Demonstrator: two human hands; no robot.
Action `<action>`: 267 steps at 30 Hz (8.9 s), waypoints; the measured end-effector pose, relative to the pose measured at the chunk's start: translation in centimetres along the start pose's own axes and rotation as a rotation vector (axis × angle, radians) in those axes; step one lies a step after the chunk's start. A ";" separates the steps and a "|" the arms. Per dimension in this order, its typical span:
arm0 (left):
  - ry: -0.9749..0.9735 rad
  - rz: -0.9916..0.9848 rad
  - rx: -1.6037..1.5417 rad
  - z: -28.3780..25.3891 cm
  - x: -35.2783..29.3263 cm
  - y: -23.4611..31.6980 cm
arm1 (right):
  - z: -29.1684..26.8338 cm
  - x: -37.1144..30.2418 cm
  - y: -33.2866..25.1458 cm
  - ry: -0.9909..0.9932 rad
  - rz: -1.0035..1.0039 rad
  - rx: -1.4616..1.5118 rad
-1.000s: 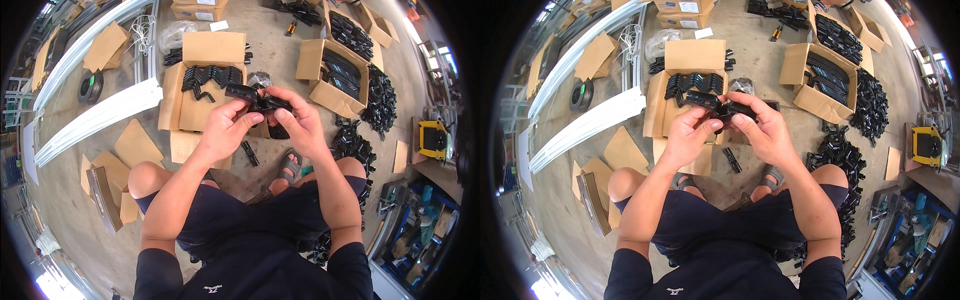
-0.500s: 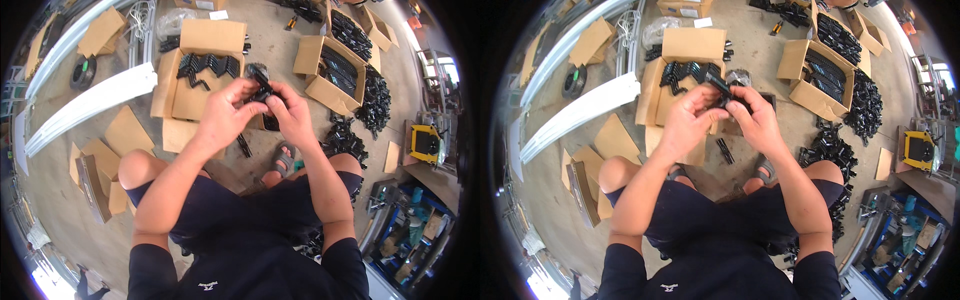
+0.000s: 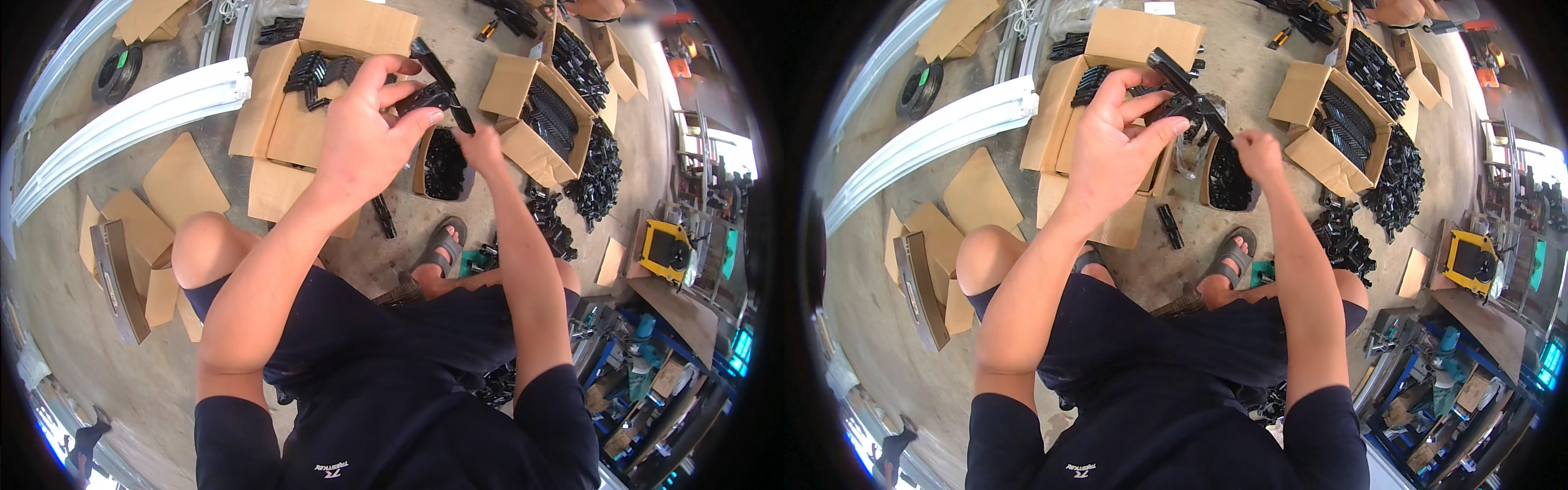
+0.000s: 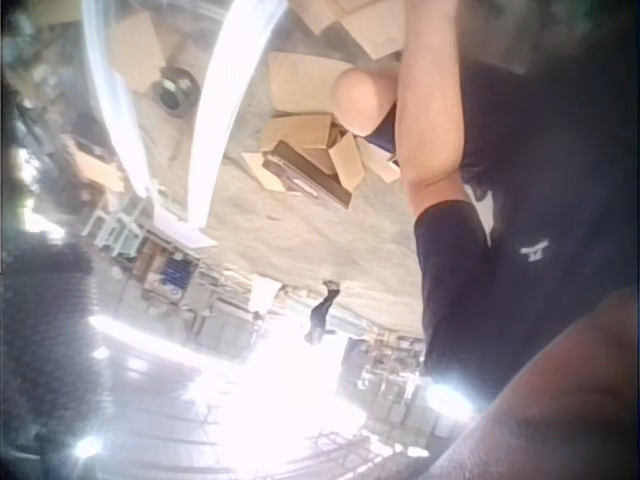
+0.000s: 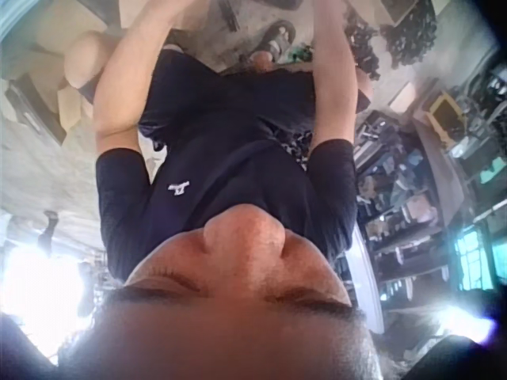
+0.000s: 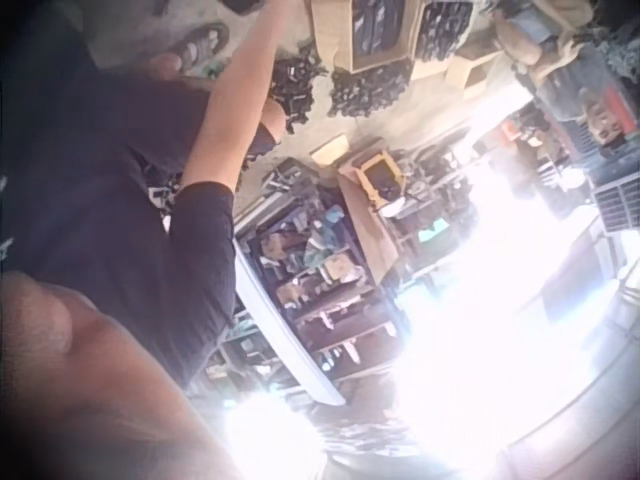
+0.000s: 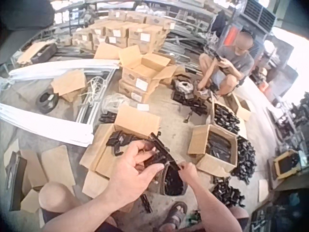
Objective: The person sits on the floor in a warehouse environment and assembles small black plastic components by hand. They pick up individual parts from cardboard boxes, fit them together, and place the assembled units back into the boxes.
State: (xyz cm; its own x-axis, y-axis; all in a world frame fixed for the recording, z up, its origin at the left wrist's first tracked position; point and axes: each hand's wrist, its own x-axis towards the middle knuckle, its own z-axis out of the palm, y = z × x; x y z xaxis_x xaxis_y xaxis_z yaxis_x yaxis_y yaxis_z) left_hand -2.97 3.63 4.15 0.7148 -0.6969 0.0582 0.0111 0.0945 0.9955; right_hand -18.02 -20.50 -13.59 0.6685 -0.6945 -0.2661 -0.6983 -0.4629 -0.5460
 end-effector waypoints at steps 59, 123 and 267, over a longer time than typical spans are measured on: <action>-0.010 0.553 0.734 -1.0 -0.4 0.8 | -13.5 -14.5 -20.1 0.370 -0.707 0.353; 0.066 0.128 0.294 1.8 0.5 -2.3 | -11.5 -6.4 -11.7 0.428 -0.562 0.007; 0.477 -0.040 -0.684 4.0 2.9 -1.9 | -4.8 -6.2 -22.0 0.108 -0.042 1.466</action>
State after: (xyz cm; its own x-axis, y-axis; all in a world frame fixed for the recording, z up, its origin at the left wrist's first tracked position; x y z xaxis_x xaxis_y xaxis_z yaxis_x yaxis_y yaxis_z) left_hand -3.72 -1.44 2.71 0.9225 -0.3475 -0.1680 0.3553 0.5942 0.7216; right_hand -8.01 -8.64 3.93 0.6132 -0.7623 -0.2068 0.2435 0.4315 -0.8686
